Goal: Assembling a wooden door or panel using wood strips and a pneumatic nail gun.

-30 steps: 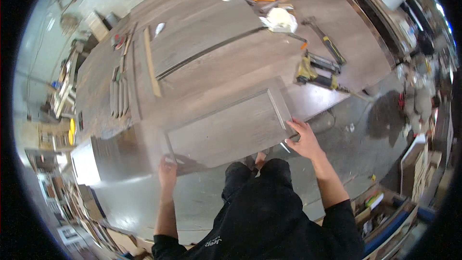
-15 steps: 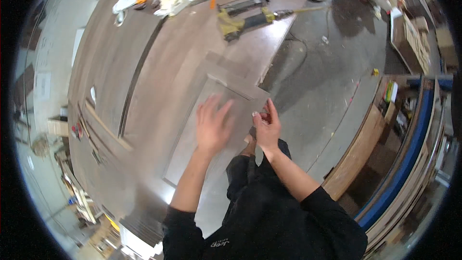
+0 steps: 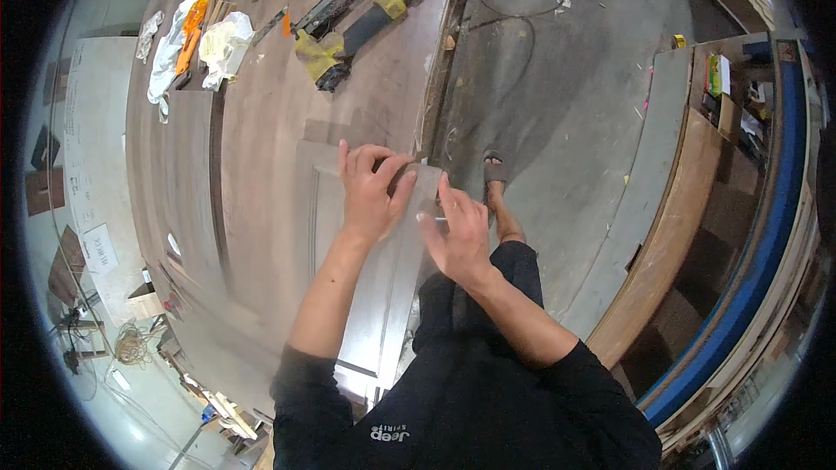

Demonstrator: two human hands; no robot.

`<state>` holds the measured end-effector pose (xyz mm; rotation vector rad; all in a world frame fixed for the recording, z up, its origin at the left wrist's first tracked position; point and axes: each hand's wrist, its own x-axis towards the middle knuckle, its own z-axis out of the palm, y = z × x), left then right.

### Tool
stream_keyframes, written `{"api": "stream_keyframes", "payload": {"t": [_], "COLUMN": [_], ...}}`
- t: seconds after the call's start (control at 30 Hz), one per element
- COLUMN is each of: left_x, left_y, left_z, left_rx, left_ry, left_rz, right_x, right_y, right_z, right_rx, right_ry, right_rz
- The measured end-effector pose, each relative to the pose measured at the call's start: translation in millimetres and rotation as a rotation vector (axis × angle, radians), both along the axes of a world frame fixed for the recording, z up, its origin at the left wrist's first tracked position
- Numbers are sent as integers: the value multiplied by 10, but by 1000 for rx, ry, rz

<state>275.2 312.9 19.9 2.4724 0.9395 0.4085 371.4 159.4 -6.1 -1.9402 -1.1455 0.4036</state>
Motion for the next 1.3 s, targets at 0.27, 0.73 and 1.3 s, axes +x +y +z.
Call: {"api": "stream_keyframes", "payload": {"t": [0.27,0.73,1.3], "left_x": [-46,222,265], "left_y": [-11,-372,-381], "left_z": [111,92,28], "left_rx": [-21,-23,34], "left_ry": [82,145,154], "left_rz": [-15,141,117], "right_x": [569,1239,1525], "right_y": [97,2980,-13], "right_z": [109,316,237], "right_rx": [6,9,271], "right_ry": [109,-446,1222], "right_rz": [151,841,274]}}
